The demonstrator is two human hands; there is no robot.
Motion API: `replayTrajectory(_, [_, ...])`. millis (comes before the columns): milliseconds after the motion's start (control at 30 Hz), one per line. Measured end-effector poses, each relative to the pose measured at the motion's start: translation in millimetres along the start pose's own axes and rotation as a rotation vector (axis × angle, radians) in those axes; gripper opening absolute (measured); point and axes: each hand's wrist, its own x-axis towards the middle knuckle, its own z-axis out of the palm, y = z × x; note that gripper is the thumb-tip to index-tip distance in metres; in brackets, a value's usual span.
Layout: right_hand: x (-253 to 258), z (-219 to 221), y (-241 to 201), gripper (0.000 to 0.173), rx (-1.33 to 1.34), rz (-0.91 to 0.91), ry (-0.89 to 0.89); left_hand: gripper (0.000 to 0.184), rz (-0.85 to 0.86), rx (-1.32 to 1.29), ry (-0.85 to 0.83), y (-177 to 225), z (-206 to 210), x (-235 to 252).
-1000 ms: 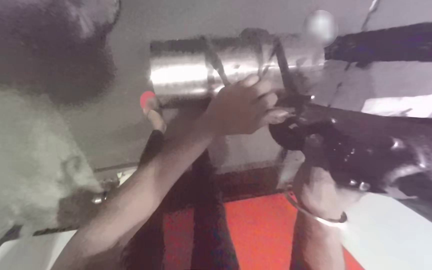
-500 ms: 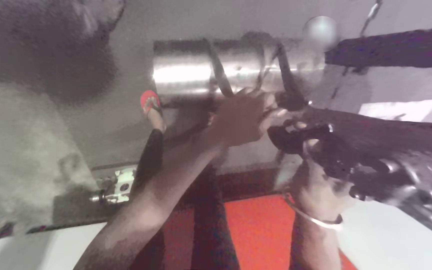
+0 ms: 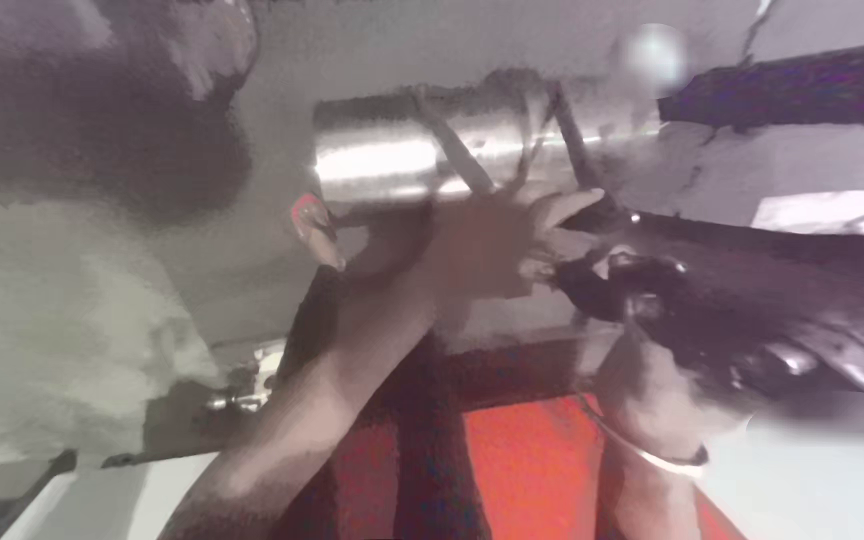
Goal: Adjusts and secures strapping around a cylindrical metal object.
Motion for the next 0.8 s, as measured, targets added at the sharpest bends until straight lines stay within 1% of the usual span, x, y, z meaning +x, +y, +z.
replayTrajectory(33, [1, -1, -1, 0.036, -0.008, -0.009, -0.004, 0.108, 0.043, 0.002, 0.068, 2, 6, 3])
replayTrajectory(67, [2, -3, 1, 0.036, 0.000, -0.014, -0.016, 0.107, 0.083, -0.004, 0.168, 4, 12, 4])
replayTrajectory(100, [3, -5, 4, 0.036, 0.021, -0.011, -0.025, 0.103, 0.109, -0.006, 0.247, 6, 16, 6])
replayTrajectory(133, [4, -6, 5, 0.036, 0.022, -0.008, -0.021, 0.099, 0.115, -0.010, 0.281, 8, 17, 6])
replayTrajectory(233, [6, -2, 6, 0.037, 0.024, -0.012, -0.003, 0.098, 0.101, -0.024, 0.297, 15, 13, 3])
replayTrajectory(333, [5, 0, 5, 0.032, 0.042, -0.017, 0.015, 0.094, 0.132, 0.004, 0.401, 15, 23, 2])
replayTrajectory(367, [5, -1, 5, 0.030, 0.029, -0.020, -0.015, 0.094, 0.141, 0.023, 0.416, 14, 24, 3])
replayTrajectory(400, [4, -3, 5, 0.030, 0.008, -0.004, -0.001, 0.095, 0.149, 0.039, 0.418, 14, 25, 4])
replayTrajectory(467, [6, -14, 10, 0.031, -0.041, 0.036, 0.067, 0.088, 0.175, 0.060, 0.438, 15, 31, 5])
replayTrajectory(533, [13, -29, 17, 0.037, -0.041, 0.019, 0.066, 0.076, 0.215, 0.069, 0.509, 16, 41, 13])
replayTrajectory(567, [17, -33, 19, 0.041, -0.048, 0.013, 0.062, 0.075, 0.228, 0.081, 0.537, 17, 42, 18])
replayTrajectory(600, [21, -34, 20, 0.044, -0.045, 0.014, 0.058, 0.075, 0.232, 0.085, 0.553, 19, 40, 22])
replayTrajectory(633, [24, -34, 17, 0.046, -0.069, 0.027, 0.069, 0.076, 0.210, 0.082, 0.531, 24, 34, 24])
replayTrajectory(667, [26, -32, 12, 0.049, -0.114, 0.056, 0.089, 0.078, 0.157, 0.065, 0.446, 32, 23, 20])
replayTrajectory(700, [28, -28, 9, 0.050, -0.127, 0.078, 0.109, 0.079, 0.101, 0.036, 0.313, 42, 5, 14])
replayTrajectory(733, [30, -24, 10, 0.046, -0.096, 0.089, 0.139, 0.078, 0.098, 0.038, 0.283, 43, -1, 15])
replayTrajectory(767, [31, -21, 12, 0.042, -0.066, 0.092, 0.144, 0.077, 0.124, 0.062, 0.326, 38, 4, 19])
replayTrajectory(800, [31, -19, 14, 0.038, -0.056, 0.087, 0.137, 0.074, 0.160, 0.087, 0.407, 32, 16, 25])
